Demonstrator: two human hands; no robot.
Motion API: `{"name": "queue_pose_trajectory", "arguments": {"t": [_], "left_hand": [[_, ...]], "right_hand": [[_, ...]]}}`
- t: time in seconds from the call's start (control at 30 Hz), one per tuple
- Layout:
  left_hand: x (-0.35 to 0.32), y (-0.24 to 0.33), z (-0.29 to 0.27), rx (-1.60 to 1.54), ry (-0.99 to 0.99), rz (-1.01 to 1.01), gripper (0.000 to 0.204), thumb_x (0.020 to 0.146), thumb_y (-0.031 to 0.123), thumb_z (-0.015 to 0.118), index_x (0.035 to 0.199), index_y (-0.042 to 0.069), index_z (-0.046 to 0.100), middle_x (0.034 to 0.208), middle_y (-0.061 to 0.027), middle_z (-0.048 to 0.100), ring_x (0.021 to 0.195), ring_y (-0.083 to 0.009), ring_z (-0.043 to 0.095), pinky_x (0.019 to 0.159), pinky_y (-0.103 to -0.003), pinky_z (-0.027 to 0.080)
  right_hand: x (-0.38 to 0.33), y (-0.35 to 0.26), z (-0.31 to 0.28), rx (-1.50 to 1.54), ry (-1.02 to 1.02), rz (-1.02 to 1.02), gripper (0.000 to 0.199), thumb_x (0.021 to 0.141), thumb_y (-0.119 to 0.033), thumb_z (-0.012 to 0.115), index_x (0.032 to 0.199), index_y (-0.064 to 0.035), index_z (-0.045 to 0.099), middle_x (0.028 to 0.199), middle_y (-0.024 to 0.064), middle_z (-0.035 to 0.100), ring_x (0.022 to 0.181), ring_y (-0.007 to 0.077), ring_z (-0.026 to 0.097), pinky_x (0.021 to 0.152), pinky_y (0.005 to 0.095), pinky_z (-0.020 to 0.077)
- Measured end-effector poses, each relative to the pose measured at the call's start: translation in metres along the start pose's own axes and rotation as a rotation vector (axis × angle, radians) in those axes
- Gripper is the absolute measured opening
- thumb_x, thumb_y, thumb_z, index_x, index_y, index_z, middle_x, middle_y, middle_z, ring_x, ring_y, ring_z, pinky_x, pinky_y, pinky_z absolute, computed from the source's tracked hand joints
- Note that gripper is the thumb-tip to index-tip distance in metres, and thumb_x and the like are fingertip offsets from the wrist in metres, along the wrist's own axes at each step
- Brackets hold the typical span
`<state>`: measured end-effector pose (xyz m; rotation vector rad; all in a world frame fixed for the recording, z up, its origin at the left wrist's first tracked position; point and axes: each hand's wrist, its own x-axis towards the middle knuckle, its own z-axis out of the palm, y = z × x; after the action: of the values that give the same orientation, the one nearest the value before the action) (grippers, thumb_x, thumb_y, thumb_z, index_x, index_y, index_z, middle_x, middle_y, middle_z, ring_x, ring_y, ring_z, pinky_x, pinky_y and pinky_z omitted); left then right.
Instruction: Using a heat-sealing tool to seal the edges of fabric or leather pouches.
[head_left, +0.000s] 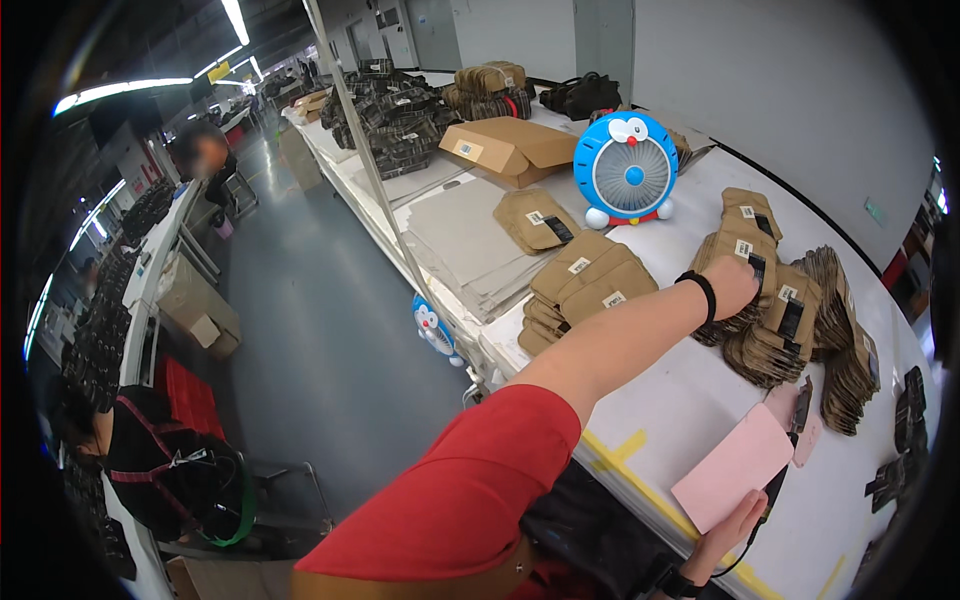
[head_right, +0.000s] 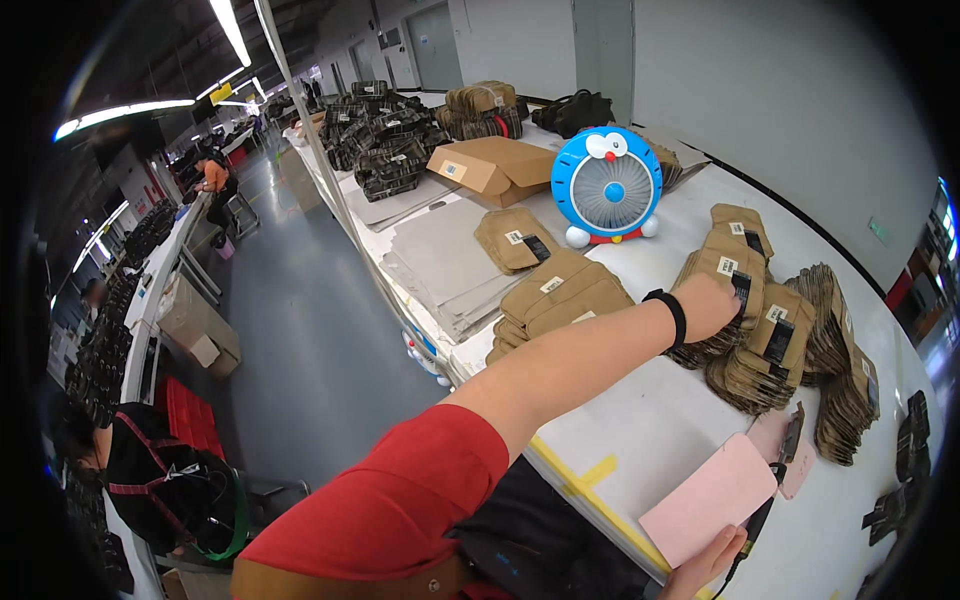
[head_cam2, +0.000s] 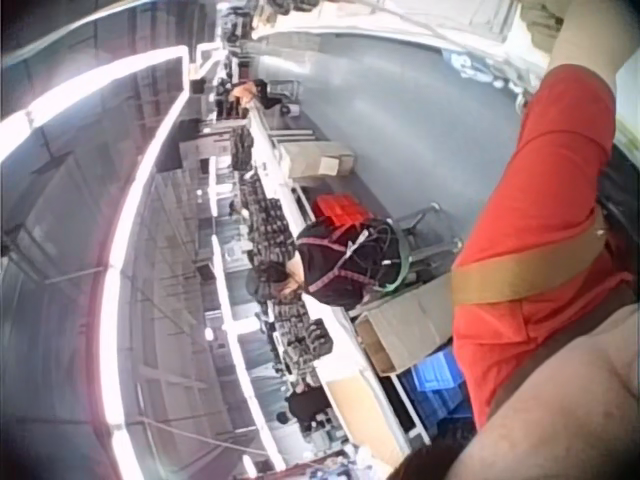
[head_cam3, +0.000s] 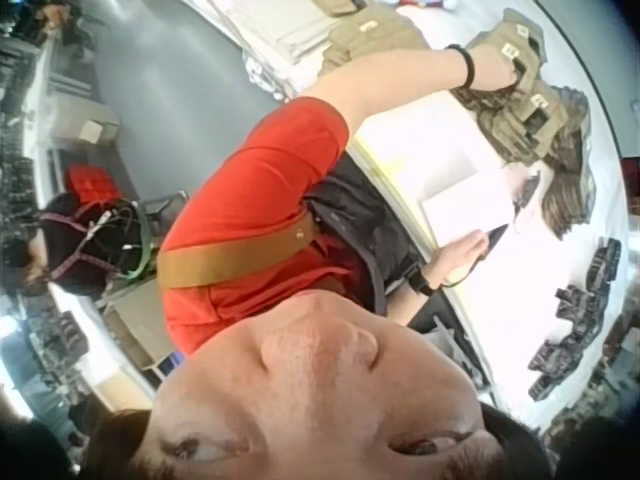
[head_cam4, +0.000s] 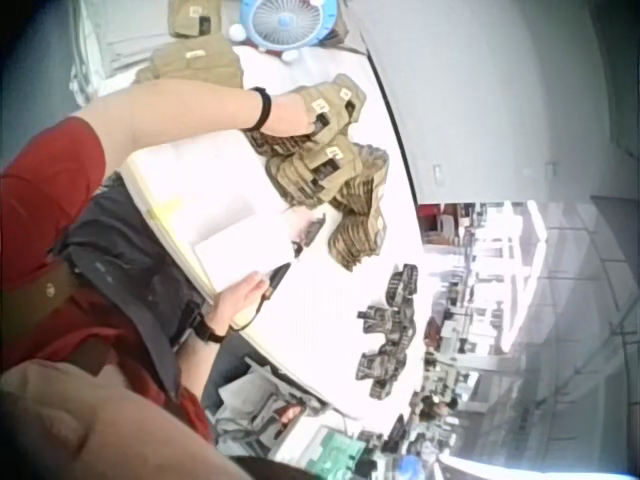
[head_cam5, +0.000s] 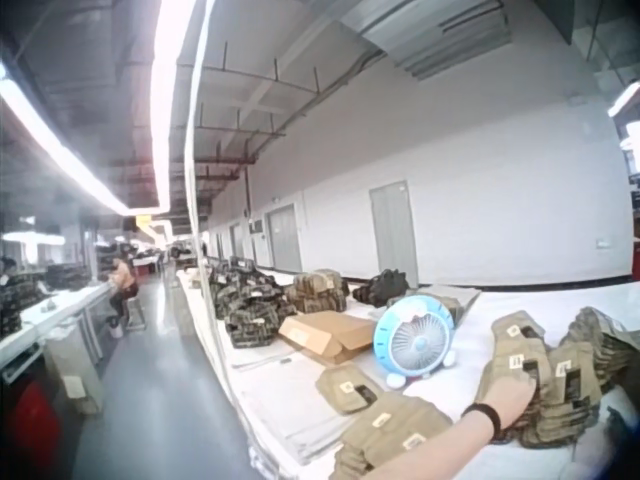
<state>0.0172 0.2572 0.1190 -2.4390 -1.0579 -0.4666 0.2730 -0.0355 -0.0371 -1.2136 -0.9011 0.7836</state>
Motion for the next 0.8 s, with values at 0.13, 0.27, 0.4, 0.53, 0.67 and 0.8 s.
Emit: {"name": "queue_pose_trajectory", "arguments": {"t": [0.13, 0.27, 0.4, 0.53, 0.67, 0.8], "left_hand": [[-0.015, 0.035, -0.042, -0.225, 0.323, -0.106, 0.016, 0.083, 0.009, 0.059, 0.097, 0.002, 0.062, 0.098, -0.0141, 0.064, 0.087, -0.0310, 0.065, 0.079, -0.041, 0.053], [-0.081, 0.100, -0.064, -0.537, 0.421, 0.078, 0.018, 0.076, 0.006, 0.061, 0.094, 0.001, 0.058, 0.101, -0.0151, 0.061, 0.099, -0.0337, 0.060, 0.090, -0.043, 0.049], [-0.175, 0.150, -0.063, -0.765, 0.036, -0.002, 0.026, 0.079, 0.003, 0.061, 0.104, -0.003, 0.059, 0.130, -0.0222, 0.059, 0.131, -0.0403, 0.051, 0.112, -0.052, 0.039], [-0.213, 0.175, -0.055, -0.948, -0.068, -0.080, 0.016, 0.090, 0.012, 0.068, 0.092, 0.003, 0.056, 0.133, -0.0201, 0.059, 0.137, -0.0407, 0.048, 0.117, -0.059, 0.031], [-0.214, 0.188, -0.047, -0.961, -0.022, -0.183, 0.032, 0.086, 0.007, 0.069, 0.115, 0.001, 0.055, 0.145, -0.0236, 0.046, 0.144, -0.0472, 0.034, 0.119, -0.059, 0.026], [-0.208, 0.192, -0.048, -0.892, -0.110, -0.220, 0.069, 0.083, 0.004, 0.070, 0.144, 0.000, 0.038, 0.158, -0.0294, 0.026, 0.149, -0.0558, 0.016, 0.121, -0.058, 0.023]], "right_hand": [[-0.002, 0.013, -0.021, -0.063, 0.126, 0.009, 0.032, 0.109, -0.036, 0.050, 0.118, -0.0048, 0.053, 0.108, 0.0032, 0.057, 0.100, 0.0130, 0.056, 0.090, 0.0296, 0.0470], [-0.013, -0.014, -0.010, 0.212, 0.231, 0.113, 0.039, 0.107, -0.034, 0.052, 0.132, -0.0036, 0.050, 0.125, 0.0108, 0.061, 0.113, 0.0213, 0.062, 0.095, 0.0377, 0.0528], [0.002, -0.021, 0.007, 0.366, 0.184, 0.131, 0.034, 0.105, -0.024, 0.057, 0.129, -0.0009, 0.053, 0.121, 0.0113, 0.063, 0.110, 0.0202, 0.063, 0.096, 0.0355, 0.0517], [0.016, -0.019, 0.018, -0.128, 0.241, -0.195, 0.031, 0.106, -0.021, 0.053, 0.125, 0.0035, 0.050, 0.113, 0.0135, 0.066, 0.099, 0.0163, 0.064, 0.085, 0.0304, 0.0509], [0.023, -0.048, 0.035, -0.499, 0.299, -0.321, 0.030, 0.108, -0.018, 0.047, 0.126, 0.0053, 0.043, 0.088, 0.0141, 0.070, 0.078, 0.0179, 0.065, 0.076, 0.0307, 0.0512], [0.024, -0.037, 0.032, -0.497, 0.255, -0.310, 0.029, 0.108, -0.018, 0.047, 0.124, 0.0057, 0.043, 0.086, 0.0154, 0.069, 0.077, 0.0178, 0.066, 0.072, 0.0313, 0.0512]]}}
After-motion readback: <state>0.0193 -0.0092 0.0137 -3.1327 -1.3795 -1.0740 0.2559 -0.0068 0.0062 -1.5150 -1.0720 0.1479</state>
